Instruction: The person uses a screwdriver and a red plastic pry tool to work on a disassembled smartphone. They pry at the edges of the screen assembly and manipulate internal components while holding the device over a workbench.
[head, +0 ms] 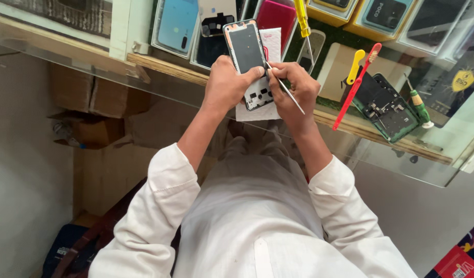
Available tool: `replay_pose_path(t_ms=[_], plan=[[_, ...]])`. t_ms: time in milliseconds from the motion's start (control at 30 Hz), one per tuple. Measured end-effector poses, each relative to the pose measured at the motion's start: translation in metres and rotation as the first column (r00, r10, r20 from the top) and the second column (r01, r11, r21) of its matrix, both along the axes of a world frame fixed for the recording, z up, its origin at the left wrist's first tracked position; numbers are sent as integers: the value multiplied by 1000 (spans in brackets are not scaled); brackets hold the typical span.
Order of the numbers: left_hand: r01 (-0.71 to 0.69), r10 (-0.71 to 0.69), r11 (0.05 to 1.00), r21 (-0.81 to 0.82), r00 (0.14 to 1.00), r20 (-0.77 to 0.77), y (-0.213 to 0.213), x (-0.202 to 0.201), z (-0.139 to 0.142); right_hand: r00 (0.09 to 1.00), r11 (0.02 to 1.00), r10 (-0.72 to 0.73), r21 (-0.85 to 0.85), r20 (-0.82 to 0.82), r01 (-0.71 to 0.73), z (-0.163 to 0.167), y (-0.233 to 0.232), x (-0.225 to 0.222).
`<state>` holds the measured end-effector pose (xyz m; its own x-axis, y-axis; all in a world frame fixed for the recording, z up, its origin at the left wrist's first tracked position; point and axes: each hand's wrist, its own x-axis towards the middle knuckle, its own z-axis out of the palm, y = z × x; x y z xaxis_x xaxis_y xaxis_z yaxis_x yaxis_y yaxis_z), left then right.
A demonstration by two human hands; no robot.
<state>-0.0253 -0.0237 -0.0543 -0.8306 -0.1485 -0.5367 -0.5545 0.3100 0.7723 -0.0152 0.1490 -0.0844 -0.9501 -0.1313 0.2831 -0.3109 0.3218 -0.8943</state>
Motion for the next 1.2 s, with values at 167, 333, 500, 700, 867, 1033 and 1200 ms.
replay_pose_path(t_ms=[167, 333, 500, 700, 867, 1033, 1200], plan=[[8, -5, 1000, 20, 988, -155, -1, 0, 0, 1000, 999, 19, -35, 22, -19, 1, 2, -1], [11, -9, 1000, 22, 995, -99, -1, 0, -3, 998, 998, 26, -57, 49, -23, 4, 2, 3], [12, -13, 1000, -5, 982, -187, -1, 0, -5, 997, 996, -6, 89, -76, 13, 8, 4, 14], [-13, 15, 997, 71, 999, -33, 0, 0, -3, 999, 988, -20, 152, -37, 25, 10, 4, 20], [18, -13, 999, 28, 987, -160, -1, -1, 0, 988, 979, 53, 202, -146, -22, 13, 10, 29], [3, 1, 998, 57, 997, -72, 1, 1, 1, 987, 976, 56, 216, -151, -23, 11, 9, 34], [8, 4, 998, 70, 985, -173, 0, 0, -1, 988, 979, 38, 205, -150, -6, 8, 10, 37]])
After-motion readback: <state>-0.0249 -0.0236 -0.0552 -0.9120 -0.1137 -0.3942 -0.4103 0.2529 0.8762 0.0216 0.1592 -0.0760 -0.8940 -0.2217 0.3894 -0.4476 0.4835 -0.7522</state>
